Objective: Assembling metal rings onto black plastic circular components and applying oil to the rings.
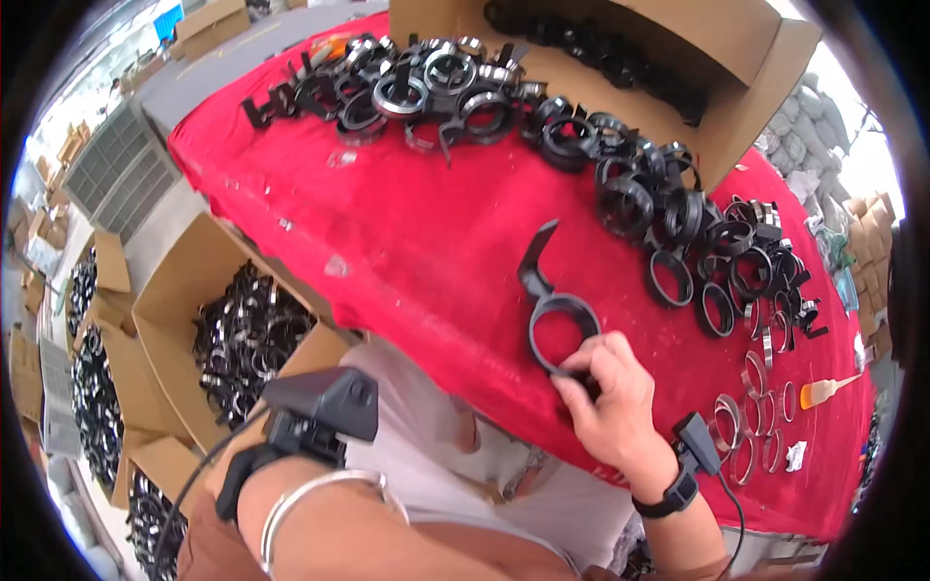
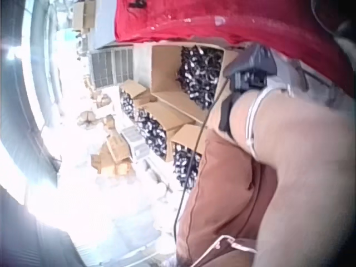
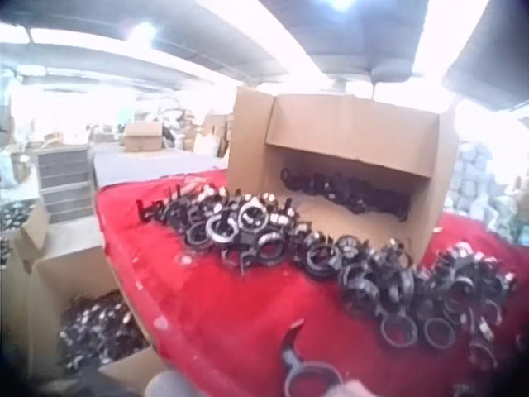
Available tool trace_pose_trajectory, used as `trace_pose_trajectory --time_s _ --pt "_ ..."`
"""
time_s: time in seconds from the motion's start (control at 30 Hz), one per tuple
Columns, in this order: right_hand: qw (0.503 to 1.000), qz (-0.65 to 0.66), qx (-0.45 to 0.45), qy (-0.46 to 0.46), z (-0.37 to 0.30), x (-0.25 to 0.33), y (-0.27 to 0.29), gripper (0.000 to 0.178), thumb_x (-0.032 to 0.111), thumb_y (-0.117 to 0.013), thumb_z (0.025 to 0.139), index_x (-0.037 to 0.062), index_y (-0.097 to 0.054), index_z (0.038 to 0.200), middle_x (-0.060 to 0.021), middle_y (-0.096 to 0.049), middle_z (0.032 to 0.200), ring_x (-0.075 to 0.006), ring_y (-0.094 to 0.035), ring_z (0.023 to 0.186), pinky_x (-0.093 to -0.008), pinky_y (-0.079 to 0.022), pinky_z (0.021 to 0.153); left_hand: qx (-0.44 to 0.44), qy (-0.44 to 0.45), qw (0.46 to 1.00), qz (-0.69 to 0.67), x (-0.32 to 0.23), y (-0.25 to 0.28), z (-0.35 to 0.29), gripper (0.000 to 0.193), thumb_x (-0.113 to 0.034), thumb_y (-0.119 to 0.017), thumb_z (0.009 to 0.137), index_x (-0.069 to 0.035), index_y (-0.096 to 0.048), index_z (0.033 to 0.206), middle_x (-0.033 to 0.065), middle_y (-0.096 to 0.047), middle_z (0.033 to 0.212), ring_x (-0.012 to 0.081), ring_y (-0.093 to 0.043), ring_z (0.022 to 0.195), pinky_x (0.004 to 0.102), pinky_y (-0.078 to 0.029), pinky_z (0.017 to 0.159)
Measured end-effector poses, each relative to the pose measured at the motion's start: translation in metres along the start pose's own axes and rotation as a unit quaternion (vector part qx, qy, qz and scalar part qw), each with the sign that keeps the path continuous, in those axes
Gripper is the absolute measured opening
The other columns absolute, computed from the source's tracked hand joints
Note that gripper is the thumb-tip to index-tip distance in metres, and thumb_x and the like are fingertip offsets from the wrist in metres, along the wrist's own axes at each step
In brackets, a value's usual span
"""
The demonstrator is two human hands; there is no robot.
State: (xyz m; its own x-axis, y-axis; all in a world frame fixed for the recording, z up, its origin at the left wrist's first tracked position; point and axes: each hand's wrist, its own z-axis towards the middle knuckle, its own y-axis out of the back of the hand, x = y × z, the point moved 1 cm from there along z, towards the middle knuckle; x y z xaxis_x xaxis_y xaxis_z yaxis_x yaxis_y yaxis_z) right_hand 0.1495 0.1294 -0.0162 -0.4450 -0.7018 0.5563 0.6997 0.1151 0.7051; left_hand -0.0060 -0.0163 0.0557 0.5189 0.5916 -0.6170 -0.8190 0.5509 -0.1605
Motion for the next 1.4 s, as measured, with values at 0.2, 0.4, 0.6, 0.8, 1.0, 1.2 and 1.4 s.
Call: trace_pose_trajectory --time_s 0.2,0.4,0.6,0.8,1.0,1.2,1.4 --pt "1.0 0.017 0.008 0.012 0.001 0.003 -0.007 0.016 0.004 -0.071 0.067 0.0064 -0.062 0.08 -0.008 -0.056 0.081 -0.0237 -0.059 0.069 -0.0327 -0.048 0.055 -0.125 0.027 0.991 0.049 -0.017 0.026 -0.035 0.02 -0.015 -0.063 0.079 0.0 -0.061 0.092 0.012 -0.059 0.088 0.025 -0.055 0.086 0.0373 -0.044 0.078" --pt "1.0 -0.002 0.015 0.008 0.001 0.003 -0.006 0.017 0.005 -0.072 0.067 0.0064 -0.062 0.081 -0.0078 -0.056 0.082 -0.0238 -0.059 0.069 -0.0326 -0.048 0.055 -0.187 0.047 0.98 0.057 -0.021 0.03 -0.051 0.024 -0.016 -0.064 0.078 0.001 -0.06 0.094 0.013 -0.058 0.091 0.0262 -0.054 0.089 0.0385 -0.043 0.079" --pt "1.0 -0.003 0.019 -0.007 -0.002 0.005 -0.001 0.016 0.005 -0.072 0.068 0.0066 -0.062 0.08 -0.0079 -0.057 0.082 -0.0242 -0.06 0.07 -0.033 -0.049 0.056 -0.214 0.05 0.973 0.069 -0.027 0.029 -0.055 0.028 -0.018 -0.064 0.078 0.001 -0.058 0.097 0.014 -0.057 0.094 0.0273 -0.053 0.092 0.0397 -0.042 0.081" --pt "1.0 -0.02 0.005 -0.006 -0.008 -0.002 -0.001 0.016 0.006 -0.072 0.068 0.007 -0.062 0.08 -0.0083 -0.057 0.082 -0.0254 -0.06 0.07 -0.0338 -0.049 0.056 -0.227 0.062 0.97 0.054 -0.02 0.039 -0.056 0.032 -0.019 -0.065 0.077 0.002 -0.057 0.1 0.015 -0.055 0.096 0.0284 -0.051 0.095 0.0409 -0.041 0.083" --pt "1.0 0.0 0.009 -0.008 -0.001 0.006 -0.006 0.017 0.005 -0.073 0.067 0.0064 -0.062 0.08 -0.0082 -0.056 0.081 -0.0245 -0.06 0.069 -0.0329 -0.049 0.056 -0.247 0.058 0.964 0.075 -0.031 0.033 -0.061 0.036 -0.02 -0.066 0.077 0.002 -0.055 0.102 0.0159 -0.054 0.099 0.0295 -0.05 0.097 0.0421 -0.04 0.085" --pt "1.0 -0.014 0.002 0.01 -0.001 0.005 -0.002 0.018 0.005 -0.073 0.066 0.0059 -0.061 0.08 -0.0077 -0.056 0.081 -0.0241 -0.059 0.07 -0.0332 -0.049 0.055 -0.257 0.059 0.962 0.071 -0.027 0.031 -0.06 0.04 -0.021 -0.066 0.076 0.003 -0.054 0.105 0.0169 -0.053 0.102 0.0307 -0.048 0.1 0.0432 -0.039 0.086" --pt "0.999 -0.025 -0.003 0.036 0.0 0.003 -0.006 0.019 0.006 -0.073 0.067 0.0065 -0.061 0.081 -0.0075 -0.056 0.081 -0.0241 -0.059 0.07 -0.0334 -0.049 0.055 -0.271 0.06 0.957 0.079 -0.031 0.035 -0.061 0.044 -0.023 -0.067 0.076 0.004 -0.052 0.107 0.0179 -0.052 0.105 0.0318 -0.047 0.103 0.0444 -0.038 0.088"
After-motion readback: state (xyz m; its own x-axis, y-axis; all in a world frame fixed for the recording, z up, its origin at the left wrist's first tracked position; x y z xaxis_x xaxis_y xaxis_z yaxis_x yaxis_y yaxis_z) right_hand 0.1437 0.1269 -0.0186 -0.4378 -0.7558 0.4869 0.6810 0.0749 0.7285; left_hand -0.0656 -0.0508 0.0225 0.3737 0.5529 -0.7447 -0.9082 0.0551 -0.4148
